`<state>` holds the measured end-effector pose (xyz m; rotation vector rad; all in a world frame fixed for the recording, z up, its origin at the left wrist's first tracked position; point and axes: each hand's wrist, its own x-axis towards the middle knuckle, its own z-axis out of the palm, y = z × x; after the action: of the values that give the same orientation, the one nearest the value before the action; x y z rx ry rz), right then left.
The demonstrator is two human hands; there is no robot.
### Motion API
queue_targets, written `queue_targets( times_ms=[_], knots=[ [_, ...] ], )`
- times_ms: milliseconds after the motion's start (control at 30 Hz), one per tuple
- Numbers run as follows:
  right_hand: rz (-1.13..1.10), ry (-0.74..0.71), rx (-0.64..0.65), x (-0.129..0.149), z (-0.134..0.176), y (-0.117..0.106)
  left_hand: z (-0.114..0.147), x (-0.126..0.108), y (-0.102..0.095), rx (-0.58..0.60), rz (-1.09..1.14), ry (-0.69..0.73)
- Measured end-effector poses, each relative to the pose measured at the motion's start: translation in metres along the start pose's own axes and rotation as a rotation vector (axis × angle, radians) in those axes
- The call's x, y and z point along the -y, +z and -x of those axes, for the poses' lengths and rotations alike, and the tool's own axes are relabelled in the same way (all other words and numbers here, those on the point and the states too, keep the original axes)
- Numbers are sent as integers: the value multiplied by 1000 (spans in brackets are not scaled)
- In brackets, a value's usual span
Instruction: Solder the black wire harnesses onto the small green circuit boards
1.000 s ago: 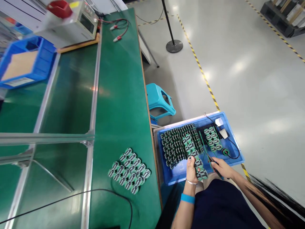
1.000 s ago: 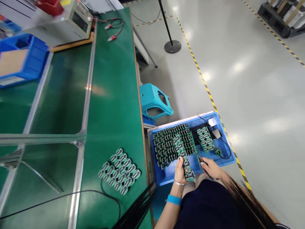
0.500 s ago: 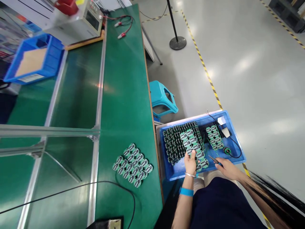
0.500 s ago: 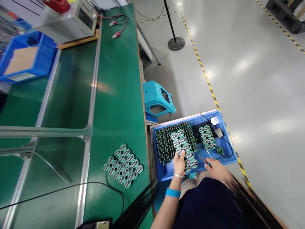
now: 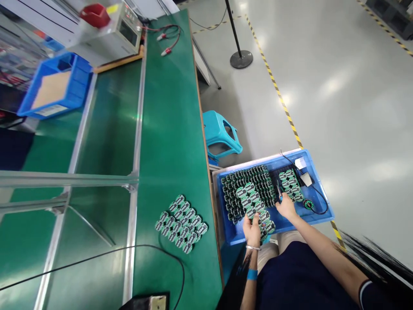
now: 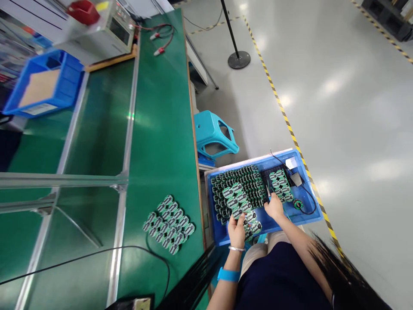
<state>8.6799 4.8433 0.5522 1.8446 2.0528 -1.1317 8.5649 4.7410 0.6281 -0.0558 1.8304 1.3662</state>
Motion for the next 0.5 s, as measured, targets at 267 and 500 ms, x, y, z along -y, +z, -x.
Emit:
queue_targets(
  times_ms=[267,500],
  knots=[
    [47,44,-22,-7,-3,8,-4,-11,28,84,-26,84],
    [40,-25,-34,-13,6,19,-21,-25,0,-87,-17,149]
  ],
)
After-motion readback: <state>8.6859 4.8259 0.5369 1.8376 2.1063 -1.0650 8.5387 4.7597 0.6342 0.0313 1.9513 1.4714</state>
